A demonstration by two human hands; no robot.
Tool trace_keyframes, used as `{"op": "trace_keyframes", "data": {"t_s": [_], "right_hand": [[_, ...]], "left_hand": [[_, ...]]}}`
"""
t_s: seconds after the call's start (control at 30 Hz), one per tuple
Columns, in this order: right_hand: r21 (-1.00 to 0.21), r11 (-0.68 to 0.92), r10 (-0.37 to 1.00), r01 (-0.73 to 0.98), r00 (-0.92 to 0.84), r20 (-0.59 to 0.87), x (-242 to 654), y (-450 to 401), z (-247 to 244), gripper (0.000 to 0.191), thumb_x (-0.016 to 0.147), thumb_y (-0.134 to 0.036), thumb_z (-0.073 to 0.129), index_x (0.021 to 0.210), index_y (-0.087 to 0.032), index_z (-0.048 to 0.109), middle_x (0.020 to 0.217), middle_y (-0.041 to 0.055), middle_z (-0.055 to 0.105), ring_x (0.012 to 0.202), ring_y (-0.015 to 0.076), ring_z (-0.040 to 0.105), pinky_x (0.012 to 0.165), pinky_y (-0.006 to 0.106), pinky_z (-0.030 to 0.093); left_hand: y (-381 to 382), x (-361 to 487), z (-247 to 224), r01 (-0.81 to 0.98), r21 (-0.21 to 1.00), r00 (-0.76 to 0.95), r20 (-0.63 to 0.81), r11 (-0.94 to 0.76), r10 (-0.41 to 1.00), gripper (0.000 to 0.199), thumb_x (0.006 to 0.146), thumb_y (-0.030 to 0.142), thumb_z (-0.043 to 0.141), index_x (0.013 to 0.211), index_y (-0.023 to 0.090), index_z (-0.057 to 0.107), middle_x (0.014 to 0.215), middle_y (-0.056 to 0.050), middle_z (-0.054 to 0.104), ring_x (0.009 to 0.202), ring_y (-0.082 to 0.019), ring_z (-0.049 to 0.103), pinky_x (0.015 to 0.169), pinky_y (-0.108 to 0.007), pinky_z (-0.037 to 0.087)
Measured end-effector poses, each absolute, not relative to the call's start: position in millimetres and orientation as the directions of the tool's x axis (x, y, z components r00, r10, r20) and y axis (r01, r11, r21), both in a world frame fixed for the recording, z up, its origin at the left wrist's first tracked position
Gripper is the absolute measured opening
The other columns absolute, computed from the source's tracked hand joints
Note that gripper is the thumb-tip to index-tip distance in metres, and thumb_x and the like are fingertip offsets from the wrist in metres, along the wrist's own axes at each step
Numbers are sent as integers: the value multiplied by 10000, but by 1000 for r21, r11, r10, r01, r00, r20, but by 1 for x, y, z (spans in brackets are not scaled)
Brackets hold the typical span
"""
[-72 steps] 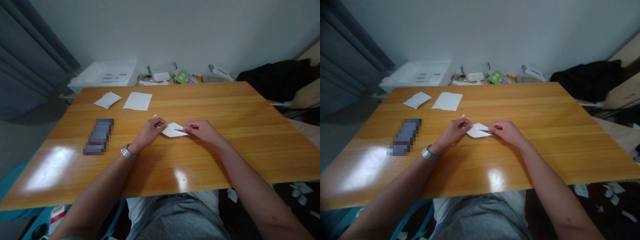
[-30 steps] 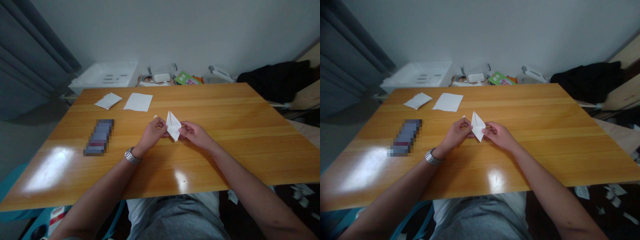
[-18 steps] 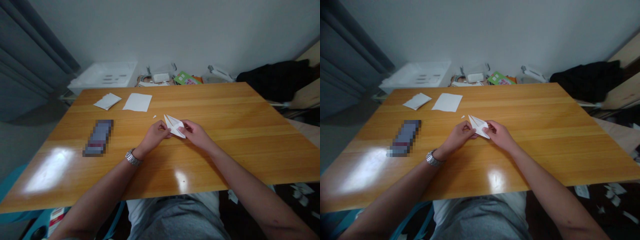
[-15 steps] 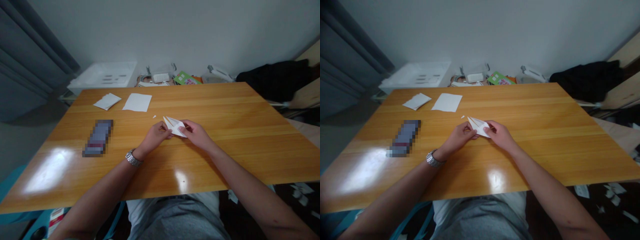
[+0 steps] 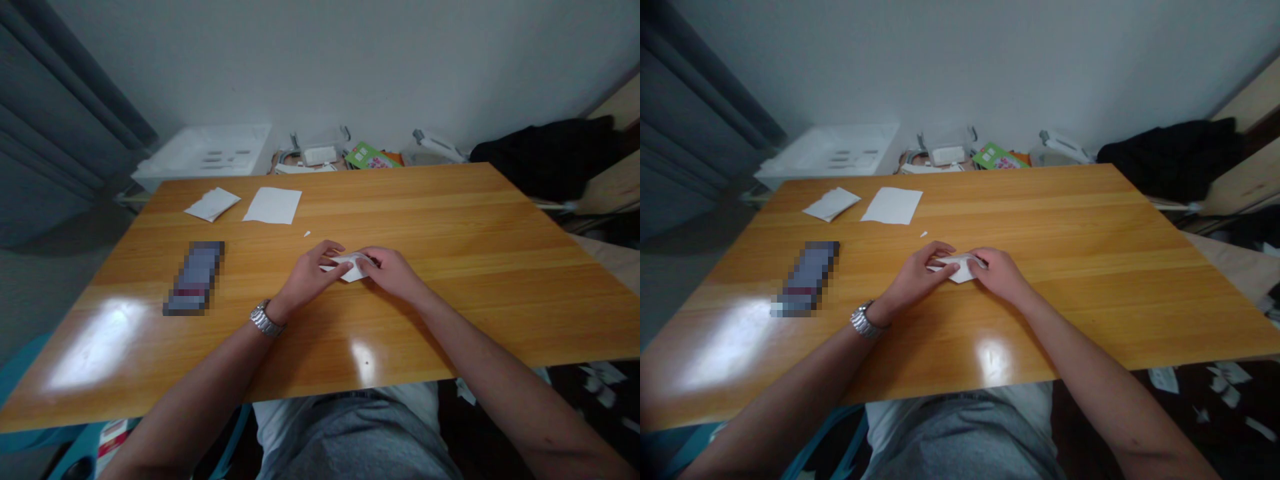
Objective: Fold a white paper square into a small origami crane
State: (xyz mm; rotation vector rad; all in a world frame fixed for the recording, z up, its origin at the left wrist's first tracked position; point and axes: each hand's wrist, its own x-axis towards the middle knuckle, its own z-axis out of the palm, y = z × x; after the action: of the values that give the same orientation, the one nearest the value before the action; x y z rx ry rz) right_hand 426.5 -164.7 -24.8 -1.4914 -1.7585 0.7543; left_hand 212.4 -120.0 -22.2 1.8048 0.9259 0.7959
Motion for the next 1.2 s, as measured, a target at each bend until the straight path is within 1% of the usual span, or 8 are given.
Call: {"op": "trace_keyframes", "data": {"t_s": [0.07, 0.17, 0.27, 0.43, 0.6, 0.8, 1.03, 1.2], "right_hand": [[-786, 178, 984, 592, -102, 146, 425, -165, -24, 214, 938, -251, 576, 988, -193, 775, 963, 61, 785, 850, 210, 703, 756, 298, 495], [-768, 178, 984, 616, -99, 148, 423, -165, -24, 201, 930, -227, 576, 967, -196, 772, 952, 58, 778, 841, 201, 696, 754, 289, 480], [-750, 173, 984, 638, -89, 152, 422, -165, -24, 187, 936, -237, 579, 943, -187, 760, 925, 59, 765, 821, 196, 682, 737, 285, 463], [-736, 148, 988, 661, -61, 144, 419, -166, -20, 252, 971, -352, 586, 851, -188, 734, 823, 52, 731, 747, 194, 645, 674, 287, 426], [-719, 134, 987, 682, -27, 158, 416, -167, -19, 258, 961, -334, 590, 790, -184, 713, 755, 39, 699, 704, 184, 621, 643, 286, 402], [-719, 155, 979, 678, -10, 202, 416, -165, -21, 159, 916, -232, 611, 860, -192, 753, 881, 68, 765, 813, 207, 681, 728, 298, 451], [-689, 155, 976, 708, 0, 220, 414, -165, -20, 166, 925, -266, 624, 832, -204, 746, 842, 63, 755, 770, 207, 672, 692, 302, 453], [-713, 177, 976, 679, -28, 216, 415, -164, -20, 158, 937, -257, 620, 870, -203, 752, 902, 69, 771, 833, 215, 688, 751, 310, 468]], "left_hand": [[-122, 213, -21, 259, 907, 529, 154, -331, 835, 310, 937, 431, 688, 1138, 196, 665, 1084, -59, 738, 987, -191, 723, 849, -292, 599], [-122, 214, -21, 283, 884, 547, 171, -373, 820, 221, 985, 380, 614, 1069, 190, 690, 1017, -41, 755, 934, -176, 720, 828, -274, 578], [-123, 215, -21, 315, 865, 540, 175, -390, 823, 200, 976, 358, 618, 1051, 187, 689, 990, -35, 757, 897, -174, 716, 793, -265, 561], [-126, 216, -20, 338, 867, 524, 149, -365, 838, 239, 967, 399, 628, 1062, 186, 678, 989, -40, 758, 884, -184, 717, 773, -267, 554], [-129, 219, -17, 317, 884, 526, 138, -344, 839, 211, 973, 374, 614, 1029, 180, 677, 986, -43, 758, 880, -179, 721, 768, -261, 557], [-130, 221, -17, 333, 863, 520, 169, -381, 837, 171, 980, 337, 604, 1025, 189, 677, 997, -45, 767, 900, -180, 728, 804, -272, 559], [-131, 222, -16, 351, 854, 515, 167, -385, 841, 142, 973, 322, 609, 1006, 197, 669, 985, -41, 769, 889, -187, 731, 788, -280, 561], [-131, 222, -17, 334, 867, 515, 160, -369, 842, 152, 974, 330, 608, 1005, 193, 666, 987, -51, 764, 902, -191, 732, 785, -279, 568]]}}
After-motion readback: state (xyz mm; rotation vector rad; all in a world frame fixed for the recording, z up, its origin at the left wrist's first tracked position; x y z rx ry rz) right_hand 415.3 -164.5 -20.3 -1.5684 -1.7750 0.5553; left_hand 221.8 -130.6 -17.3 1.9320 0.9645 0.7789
